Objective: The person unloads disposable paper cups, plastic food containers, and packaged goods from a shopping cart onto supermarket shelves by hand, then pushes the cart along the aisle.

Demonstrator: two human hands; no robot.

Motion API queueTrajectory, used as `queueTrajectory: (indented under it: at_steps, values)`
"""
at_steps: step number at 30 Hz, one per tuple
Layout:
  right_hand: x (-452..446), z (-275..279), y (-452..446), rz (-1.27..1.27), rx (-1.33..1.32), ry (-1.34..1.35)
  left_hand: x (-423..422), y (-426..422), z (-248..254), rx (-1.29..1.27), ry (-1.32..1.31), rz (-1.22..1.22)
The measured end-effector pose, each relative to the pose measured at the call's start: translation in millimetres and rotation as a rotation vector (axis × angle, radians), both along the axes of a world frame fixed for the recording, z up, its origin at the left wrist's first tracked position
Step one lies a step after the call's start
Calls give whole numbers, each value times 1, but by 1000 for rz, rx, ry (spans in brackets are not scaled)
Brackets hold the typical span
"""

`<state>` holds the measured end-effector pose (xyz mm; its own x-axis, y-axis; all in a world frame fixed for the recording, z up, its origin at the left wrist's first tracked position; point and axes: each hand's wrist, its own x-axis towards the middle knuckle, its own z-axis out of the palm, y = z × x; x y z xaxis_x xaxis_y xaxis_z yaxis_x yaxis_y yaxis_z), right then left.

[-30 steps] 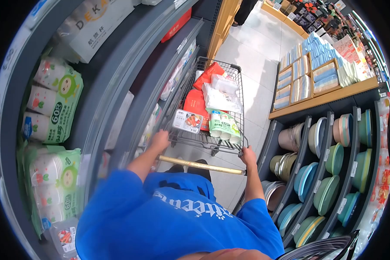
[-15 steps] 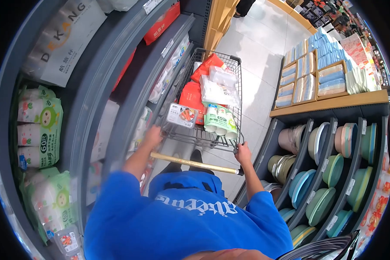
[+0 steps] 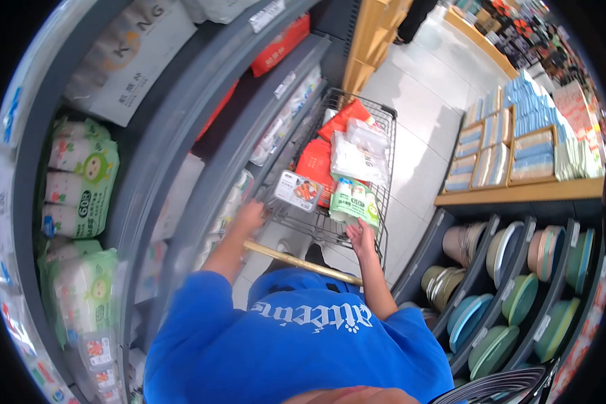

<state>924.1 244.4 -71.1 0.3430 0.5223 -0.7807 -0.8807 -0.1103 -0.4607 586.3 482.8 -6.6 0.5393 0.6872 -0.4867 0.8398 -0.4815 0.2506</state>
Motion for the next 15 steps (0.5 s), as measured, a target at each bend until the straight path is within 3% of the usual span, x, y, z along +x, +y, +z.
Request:
queueTrajectory:
  at_steps: [4, 7, 8, 15]
  values:
    - [-11, -27, 48, -81, -148, 414, 0, -1, 0, 8, 24, 23]
    - [-13, -39, 52, 35, -106, 290, -1, -2, 3, -2, 29, 24]
    - [-8, -52, 56, -57, -158, 375, 1, -2, 6, -3, 31, 37]
    - [-10, -76, 67, -210, -155, 317, 2, -3, 2, -4, 37, 52]
